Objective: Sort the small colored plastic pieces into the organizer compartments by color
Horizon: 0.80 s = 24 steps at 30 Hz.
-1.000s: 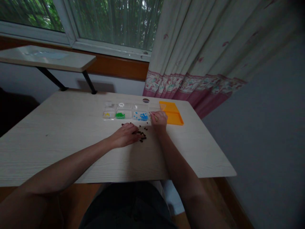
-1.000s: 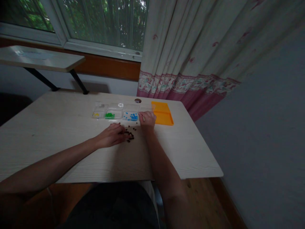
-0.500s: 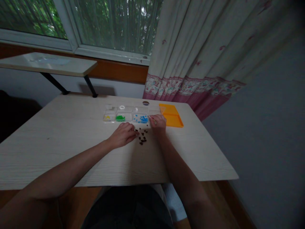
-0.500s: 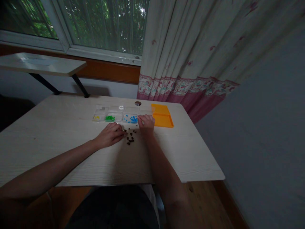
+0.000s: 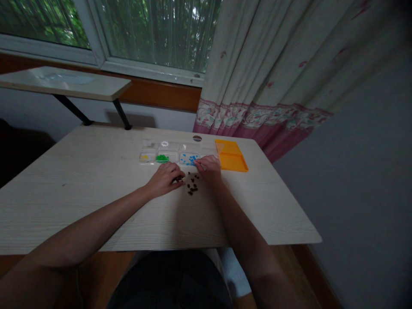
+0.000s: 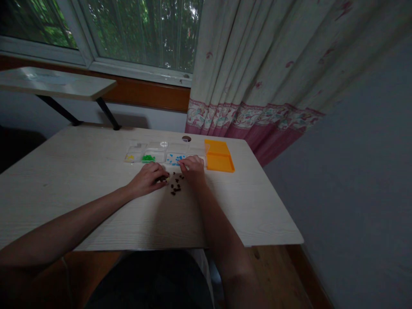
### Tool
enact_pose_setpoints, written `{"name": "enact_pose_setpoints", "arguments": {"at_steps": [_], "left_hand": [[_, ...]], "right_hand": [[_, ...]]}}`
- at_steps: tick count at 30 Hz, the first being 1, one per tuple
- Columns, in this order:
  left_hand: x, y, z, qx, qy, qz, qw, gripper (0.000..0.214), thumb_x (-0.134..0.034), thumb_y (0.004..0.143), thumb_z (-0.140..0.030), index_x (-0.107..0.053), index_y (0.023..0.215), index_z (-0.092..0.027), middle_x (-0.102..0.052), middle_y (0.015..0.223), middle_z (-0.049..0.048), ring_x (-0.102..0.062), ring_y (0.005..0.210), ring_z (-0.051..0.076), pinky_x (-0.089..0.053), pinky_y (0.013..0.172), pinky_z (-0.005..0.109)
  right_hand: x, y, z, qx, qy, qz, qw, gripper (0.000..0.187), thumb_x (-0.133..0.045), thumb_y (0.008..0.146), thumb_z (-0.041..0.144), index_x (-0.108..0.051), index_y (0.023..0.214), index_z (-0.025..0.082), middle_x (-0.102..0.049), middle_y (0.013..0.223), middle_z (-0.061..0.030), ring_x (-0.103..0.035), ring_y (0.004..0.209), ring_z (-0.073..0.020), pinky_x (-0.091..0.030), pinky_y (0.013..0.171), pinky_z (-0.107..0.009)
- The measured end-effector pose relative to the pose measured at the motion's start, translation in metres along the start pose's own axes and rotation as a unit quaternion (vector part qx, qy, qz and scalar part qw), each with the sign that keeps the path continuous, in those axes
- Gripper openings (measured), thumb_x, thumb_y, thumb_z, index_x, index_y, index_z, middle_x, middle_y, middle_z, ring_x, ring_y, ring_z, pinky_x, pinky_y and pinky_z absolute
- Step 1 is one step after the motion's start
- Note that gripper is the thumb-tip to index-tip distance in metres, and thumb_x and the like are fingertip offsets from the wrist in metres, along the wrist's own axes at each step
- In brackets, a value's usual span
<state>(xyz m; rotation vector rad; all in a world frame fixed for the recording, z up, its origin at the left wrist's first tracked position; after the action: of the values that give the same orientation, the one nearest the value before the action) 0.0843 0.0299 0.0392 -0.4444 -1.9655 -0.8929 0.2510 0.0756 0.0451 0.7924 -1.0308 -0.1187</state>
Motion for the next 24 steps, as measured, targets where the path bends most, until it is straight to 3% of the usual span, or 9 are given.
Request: {"name": "enact_pose_setpoints", "arguments": {"at_steps": [9,24], "left_hand": [[-0.002,0.001,-0.004,-0.01,0.0,0.014,1.0,0.017,-0.056,0.09,-0.033,-0.068,0.098,-0.024,-0.059,0.095,0.0063,-0.05,0.095,0.023,-0.035,0.084,0.038],[0.001,0.002,-0.007,-0.007,-0.014,0.013,1.0,0.017,-0.05,0.093,-0.031,-0.063,0.096,-0.02,-0.06,0.095,0.0065,-0.052,0.095,0.022,-0.038,0.087,0.037]], "right_hand": [[0.0,-0.003,0.008,-0.007,0.027,0.004,1.0,0.017,-0.059,0.091,0.033,-0.073,0.091,0.024,-0.073,0.09,-0.0032,-0.058,0.09,-0.0174,-0.037,0.086,-0.034],[-0.001,-0.005,0.031,-0.004,0.033,0.026,0.999,0.019,-0.057,0.092,0.032,-0.073,0.089,0.023,-0.072,0.086,-0.0024,-0.057,0.088,-0.0172,-0.035,0.084,-0.032]]}}
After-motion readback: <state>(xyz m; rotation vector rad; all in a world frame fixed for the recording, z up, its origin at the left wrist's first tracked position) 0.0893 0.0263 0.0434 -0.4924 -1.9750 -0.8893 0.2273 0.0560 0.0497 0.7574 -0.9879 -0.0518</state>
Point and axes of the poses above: each hand's wrist, its own y-axis towards the middle knuckle, its own x-axis out of the back of the hand, z = x × y, the point moved 8 cm from there along y, towards the middle knuckle
